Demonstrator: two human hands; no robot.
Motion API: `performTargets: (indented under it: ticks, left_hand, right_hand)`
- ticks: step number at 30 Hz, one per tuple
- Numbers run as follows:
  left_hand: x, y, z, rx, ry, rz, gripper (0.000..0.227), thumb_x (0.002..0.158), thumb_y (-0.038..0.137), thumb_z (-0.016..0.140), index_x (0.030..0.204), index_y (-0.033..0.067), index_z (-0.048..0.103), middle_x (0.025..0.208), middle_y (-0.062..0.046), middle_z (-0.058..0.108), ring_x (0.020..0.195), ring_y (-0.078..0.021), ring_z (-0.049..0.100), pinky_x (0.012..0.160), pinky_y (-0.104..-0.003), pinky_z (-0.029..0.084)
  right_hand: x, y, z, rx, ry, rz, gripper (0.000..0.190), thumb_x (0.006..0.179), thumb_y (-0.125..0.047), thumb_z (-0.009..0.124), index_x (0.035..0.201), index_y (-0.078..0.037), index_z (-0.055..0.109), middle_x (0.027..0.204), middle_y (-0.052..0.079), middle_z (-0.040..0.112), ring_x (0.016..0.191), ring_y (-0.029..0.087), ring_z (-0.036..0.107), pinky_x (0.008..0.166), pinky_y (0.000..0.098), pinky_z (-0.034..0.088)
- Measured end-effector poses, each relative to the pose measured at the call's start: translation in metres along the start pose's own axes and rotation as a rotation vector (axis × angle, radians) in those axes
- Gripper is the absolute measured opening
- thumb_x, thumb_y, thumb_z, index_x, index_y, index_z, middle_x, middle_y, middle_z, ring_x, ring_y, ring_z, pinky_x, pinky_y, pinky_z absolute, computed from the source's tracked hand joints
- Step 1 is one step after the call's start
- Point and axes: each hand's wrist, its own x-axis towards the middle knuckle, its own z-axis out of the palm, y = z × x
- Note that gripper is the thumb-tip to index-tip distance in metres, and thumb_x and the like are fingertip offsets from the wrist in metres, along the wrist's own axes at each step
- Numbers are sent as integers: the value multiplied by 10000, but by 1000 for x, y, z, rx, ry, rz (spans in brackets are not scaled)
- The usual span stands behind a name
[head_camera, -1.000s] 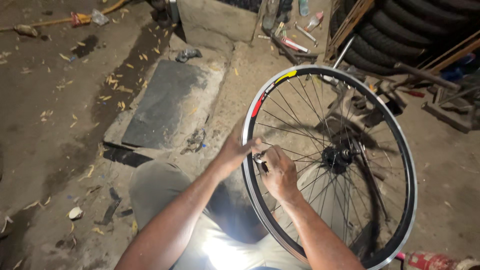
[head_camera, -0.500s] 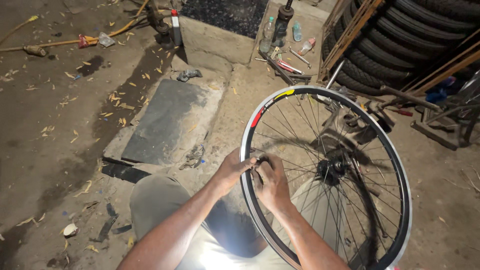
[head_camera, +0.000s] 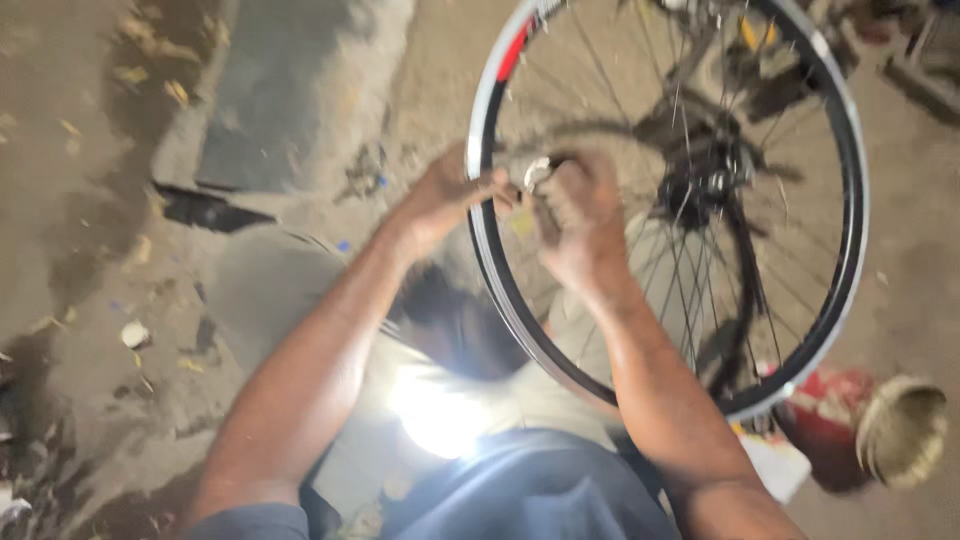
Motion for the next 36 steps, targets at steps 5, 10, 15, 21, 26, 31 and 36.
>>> performTargets:
  ticks: [5, 10, 15, 21, 26, 31, 36]
  left_hand:
    - [-2, 8, -4, 58, -41, -42, 694, 858, 433, 788, 1317, -7, 511, 1074, -121, 751, 1070, -217, 738, 967, -380, 597]
    - [0, 6, -1, 135, 5, -56, 815, 760, 564, 813, 1290, 8, 540, 1120, -101, 766, 1118, -210, 715, 993, -370, 574]
    - [5, 0, -2, 199, 53, -110, 785, 771, 540, 809, 1297, 24, 539, 1141, -101, 732, 1106, -204, 704, 983, -373, 578]
    - [6, -6, -2, 231, 42, -71, 710, 837, 477, 801, 1299, 4, 542, 1138, -137, 712, 1089, -192, 687, 970, -356, 576]
    - [3, -13, -3, 229, 74, -137, 683, 831, 439, 807, 1302, 14, 553, 1056, -104, 683, 989, -186, 674, 878, -338, 586]
    - [7, -12, -6, 62, 12, -65, 688, 846, 430, 838, 1288, -7, 542, 1100, -83, 675, 1028, -169, 652, 884, -326, 554]
    - [6, -12, -14, 155, 37, -97, 675, 829, 459, 816, 1260, 6, 560, 1127, -103, 736, 1081, -168, 679, 930, -326, 543]
  right_hand:
    - [-16, 4, -16, 244, -145, 62, 336, 885, -50, 830, 1166, -74, 648, 1209, 90, 696, 1115, 261, 705, 927, 385, 588]
    - [-25, 8, -8, 92, -202, 53, 260, 902, -68, 786, 1145, -84, 697, 1180, 105, 705, 1059, 285, 703, 867, 373, 592]
    - [-15, 22, 3, 217, -309, 15, 157, 965, -133, 733, 1116, -94, 717, 1035, 74, 747, 941, 256, 727, 813, 396, 578]
    - [-19, 30, 14, 256, -296, 28, 49, 1005, -132, 707, 1028, -93, 725, 933, 54, 747, 799, 209, 735, 759, 366, 590]
    - [-14, 25, 16, 144, -451, 325, 238, 906, -170, 741, 1095, -69, 639, 943, 60, 729, 789, 218, 730, 660, 360, 600]
    - [-12, 34, 31, 21, -475, 161, 301, 776, -150, 815, 1046, -69, 710, 939, 94, 748, 802, 263, 726, 740, 422, 586]
    - [-25, 53, 24, 566, -352, 66, 208, 903, -167, 819, 1053, -96, 694, 1018, 62, 744, 897, 206, 749, 849, 381, 607]
